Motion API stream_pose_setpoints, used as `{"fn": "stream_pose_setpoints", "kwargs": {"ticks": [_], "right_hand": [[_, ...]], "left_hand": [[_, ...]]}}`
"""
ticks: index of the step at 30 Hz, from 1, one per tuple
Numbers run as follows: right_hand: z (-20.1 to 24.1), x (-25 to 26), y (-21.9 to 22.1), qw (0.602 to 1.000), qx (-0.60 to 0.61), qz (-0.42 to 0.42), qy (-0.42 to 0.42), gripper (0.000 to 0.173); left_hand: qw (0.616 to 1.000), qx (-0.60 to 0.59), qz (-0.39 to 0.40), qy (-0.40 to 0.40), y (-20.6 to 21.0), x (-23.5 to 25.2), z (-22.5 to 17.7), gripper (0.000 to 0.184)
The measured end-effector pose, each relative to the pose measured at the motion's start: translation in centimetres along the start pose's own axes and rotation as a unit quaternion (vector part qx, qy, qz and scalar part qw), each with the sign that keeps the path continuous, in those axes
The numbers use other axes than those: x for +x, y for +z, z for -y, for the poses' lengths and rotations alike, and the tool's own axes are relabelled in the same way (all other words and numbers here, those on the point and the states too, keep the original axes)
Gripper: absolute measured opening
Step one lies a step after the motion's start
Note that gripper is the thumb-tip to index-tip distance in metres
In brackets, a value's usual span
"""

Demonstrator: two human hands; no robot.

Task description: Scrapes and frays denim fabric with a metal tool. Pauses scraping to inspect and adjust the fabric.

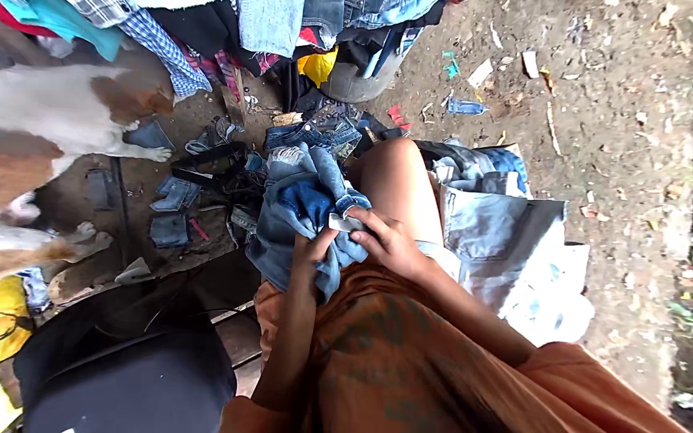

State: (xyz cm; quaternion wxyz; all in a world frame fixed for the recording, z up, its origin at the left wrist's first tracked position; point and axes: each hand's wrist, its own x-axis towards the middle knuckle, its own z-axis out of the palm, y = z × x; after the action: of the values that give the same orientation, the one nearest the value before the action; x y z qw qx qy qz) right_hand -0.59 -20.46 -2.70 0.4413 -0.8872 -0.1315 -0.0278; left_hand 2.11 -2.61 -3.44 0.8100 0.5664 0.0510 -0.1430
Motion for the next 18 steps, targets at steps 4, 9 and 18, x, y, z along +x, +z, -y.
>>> {"fn": "stream_pose_setpoints", "kwargs": {"ticks": [4, 9, 18], "right_hand": [[0.2, 0.9, 0.7, 0.975, 0.199, -0.012, 0.095, 0.028], [1.1, 3.6, -2.8, 0.822, 0.466, 0.121, 0.304, 0.020], [0.6, 3.4, -7.1, 0.872, 0.437, -0.078, 0.208, 0.021]], "left_hand": [[0.999, 0.023, -0.009, -0.022, 0.6, 0.4, -0.4, 0.024], [0.997, 0.062, 0.018, -0.035, 0.8, 0.4, -0.6, 0.033], [0.918, 0.356, 0.175, 0.002, 4.1, 4.5, -7.3, 0.013]]}}
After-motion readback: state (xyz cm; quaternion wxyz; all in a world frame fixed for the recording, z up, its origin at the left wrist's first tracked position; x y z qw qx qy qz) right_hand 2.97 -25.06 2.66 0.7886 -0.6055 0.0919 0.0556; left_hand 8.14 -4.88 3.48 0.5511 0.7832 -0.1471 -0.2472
